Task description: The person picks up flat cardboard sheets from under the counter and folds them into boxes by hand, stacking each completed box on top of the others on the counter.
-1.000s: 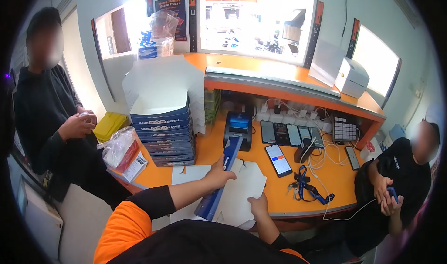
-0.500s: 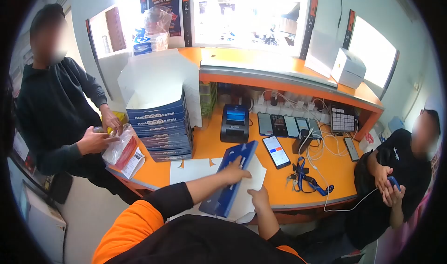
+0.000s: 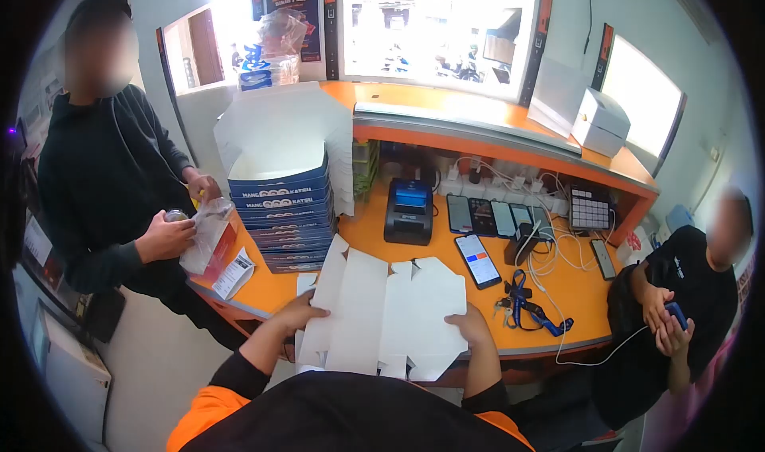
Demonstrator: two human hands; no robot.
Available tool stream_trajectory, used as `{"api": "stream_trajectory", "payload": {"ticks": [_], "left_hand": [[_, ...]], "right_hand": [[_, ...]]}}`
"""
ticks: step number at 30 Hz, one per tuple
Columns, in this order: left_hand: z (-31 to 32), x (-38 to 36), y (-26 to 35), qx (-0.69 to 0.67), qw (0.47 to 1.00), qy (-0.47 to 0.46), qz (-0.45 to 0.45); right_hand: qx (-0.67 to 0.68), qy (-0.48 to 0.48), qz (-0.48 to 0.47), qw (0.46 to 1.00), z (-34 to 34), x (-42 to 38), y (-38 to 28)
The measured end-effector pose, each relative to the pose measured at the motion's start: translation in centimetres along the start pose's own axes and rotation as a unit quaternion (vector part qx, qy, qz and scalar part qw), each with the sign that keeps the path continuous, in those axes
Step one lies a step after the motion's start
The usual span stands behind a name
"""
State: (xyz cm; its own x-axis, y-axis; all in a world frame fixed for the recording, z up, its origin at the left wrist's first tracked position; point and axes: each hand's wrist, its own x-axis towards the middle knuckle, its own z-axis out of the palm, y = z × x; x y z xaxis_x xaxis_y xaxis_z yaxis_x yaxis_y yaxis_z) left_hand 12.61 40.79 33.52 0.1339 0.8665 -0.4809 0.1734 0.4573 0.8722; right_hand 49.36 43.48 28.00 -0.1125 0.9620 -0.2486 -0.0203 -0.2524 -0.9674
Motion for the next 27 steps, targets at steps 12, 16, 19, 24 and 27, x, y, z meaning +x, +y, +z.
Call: {"api": "stream_trajectory", "payload": {"ticks": [12,16,19,24,27], "left_hand": [[1.1,-0.5,-2.5,0.003,0.995,-0.081,0.066],[1.8,0.1,-3.6,-0.074,0.987,-0.128,0.055],[1.8,0.2,-3.5,-0.104,0.982,-0.153,0.042],[1.4,0.8,-3.8,-0.049,0.974,-0.202,0.087],[1.1,1.0,-5.3,-0.100,0.976,-0.181,0.075]], "right_hand": [[-0.501,0.152,-0.046,0.851,2.4,-0.7,-2.8],[-0.580,0.102,-0.157,0.793,4.8,2.8,-5.6],[-0.531,-0.085,-0.164,0.827,7.0,6.7,-9.5],[-0.270,-0.388,0.131,0.872,7.2,14.4,-11.0],[-0.388,-0.377,0.111,0.833,8.9,13.5,-12.1]]}}
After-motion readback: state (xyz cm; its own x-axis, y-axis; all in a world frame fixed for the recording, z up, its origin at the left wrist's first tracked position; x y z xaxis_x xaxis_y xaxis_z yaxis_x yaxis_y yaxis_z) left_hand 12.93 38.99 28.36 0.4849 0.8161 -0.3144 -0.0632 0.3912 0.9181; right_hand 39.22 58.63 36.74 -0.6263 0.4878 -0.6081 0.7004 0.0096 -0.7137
